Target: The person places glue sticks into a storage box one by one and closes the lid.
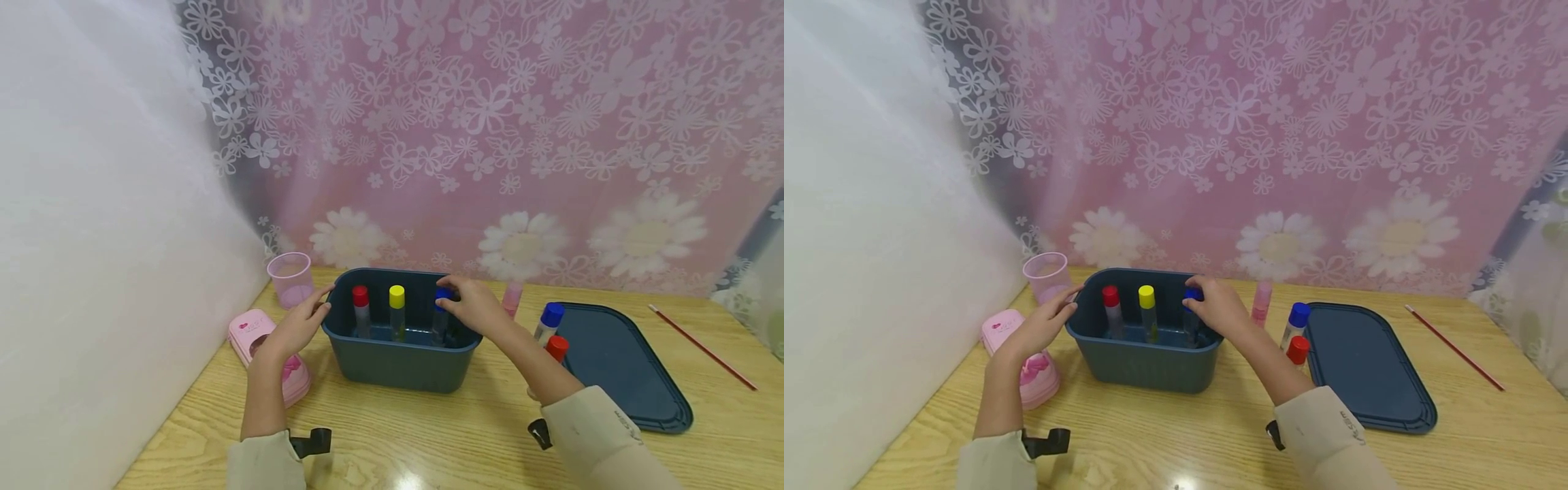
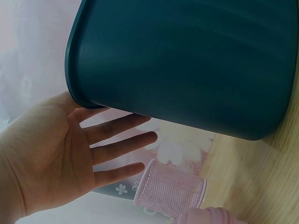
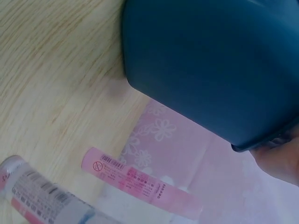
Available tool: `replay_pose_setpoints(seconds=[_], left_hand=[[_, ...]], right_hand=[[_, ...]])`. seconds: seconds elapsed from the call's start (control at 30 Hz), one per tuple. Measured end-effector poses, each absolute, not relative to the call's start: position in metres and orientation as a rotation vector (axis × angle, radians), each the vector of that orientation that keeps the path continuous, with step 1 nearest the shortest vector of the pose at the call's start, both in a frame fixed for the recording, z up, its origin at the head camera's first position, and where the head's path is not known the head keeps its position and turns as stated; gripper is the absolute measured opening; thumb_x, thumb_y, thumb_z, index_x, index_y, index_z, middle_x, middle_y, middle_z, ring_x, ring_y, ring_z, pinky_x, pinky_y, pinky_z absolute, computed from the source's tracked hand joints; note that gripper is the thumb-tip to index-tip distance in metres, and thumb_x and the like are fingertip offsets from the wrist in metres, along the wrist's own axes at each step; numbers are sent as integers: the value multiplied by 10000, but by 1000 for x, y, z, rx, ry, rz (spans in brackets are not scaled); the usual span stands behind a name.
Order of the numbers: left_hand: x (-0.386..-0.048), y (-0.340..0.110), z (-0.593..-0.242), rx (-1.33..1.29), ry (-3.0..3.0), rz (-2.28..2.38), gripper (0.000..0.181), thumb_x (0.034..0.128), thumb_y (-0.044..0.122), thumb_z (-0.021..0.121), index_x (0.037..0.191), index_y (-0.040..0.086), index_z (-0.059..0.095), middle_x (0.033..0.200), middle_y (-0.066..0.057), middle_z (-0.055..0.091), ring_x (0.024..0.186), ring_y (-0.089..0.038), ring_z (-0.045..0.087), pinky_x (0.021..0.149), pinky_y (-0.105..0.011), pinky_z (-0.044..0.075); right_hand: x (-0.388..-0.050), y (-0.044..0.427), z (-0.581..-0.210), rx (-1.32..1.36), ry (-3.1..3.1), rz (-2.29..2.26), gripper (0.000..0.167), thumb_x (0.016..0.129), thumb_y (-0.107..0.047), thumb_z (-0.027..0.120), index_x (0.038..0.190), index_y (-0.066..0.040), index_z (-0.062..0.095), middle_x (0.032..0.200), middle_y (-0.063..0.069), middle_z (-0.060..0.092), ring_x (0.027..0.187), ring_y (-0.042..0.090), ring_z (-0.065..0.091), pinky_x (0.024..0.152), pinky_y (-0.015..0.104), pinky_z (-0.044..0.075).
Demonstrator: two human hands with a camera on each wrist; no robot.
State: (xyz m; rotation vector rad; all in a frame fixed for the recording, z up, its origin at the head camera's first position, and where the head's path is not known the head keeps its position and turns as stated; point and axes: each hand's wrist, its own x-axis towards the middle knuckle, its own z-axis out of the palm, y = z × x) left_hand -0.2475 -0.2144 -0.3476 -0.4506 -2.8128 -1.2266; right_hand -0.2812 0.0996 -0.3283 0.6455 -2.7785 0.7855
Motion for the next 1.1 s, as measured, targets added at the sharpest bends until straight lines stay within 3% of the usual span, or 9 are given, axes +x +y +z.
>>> replay_pose_setpoints(seconds=[0.3,0.57,0.73,1.1], left_hand=[[-247,-214,-348,-439,-2816,-1223,448,1003,223,371,1437,130,304,1258,-223,493,1155,-349,458,924,-543,350],[-247,-214,-347,-440,-2817,-1216,449,1003,230,373,1436,131,307,1263,-224,491,1158,-350,459,927,-547,346],[-248,-215,-348,-435,-2824,-1210,448,1004,246,371,1436,143,309,1266,-218,492,1164,-347,456,930,-547,344],[-247,-214,-347,-446,-2824,-1206,456,1004,249,366,1439,128,299,1257,-231,491,1159,-355,457,934,-546,339]], right_hand=[[-258,131,-300,712,-2738,946,349,902,-144,602,1217,-3,551,1221,185,538,1124,378,490,891,483,413],[-218,179,-281,655,-2677,934,338,905,-197,603,1205,-47,565,1161,179,568,1087,398,501,852,555,408],[-198,209,-288,589,-2676,884,364,902,-266,601,1202,-61,569,1165,178,562,1060,397,522,807,560,428],[-176,244,-344,438,-2638,879,390,891,-227,623,1229,-53,537,1129,169,589,955,343,591,722,489,485]])
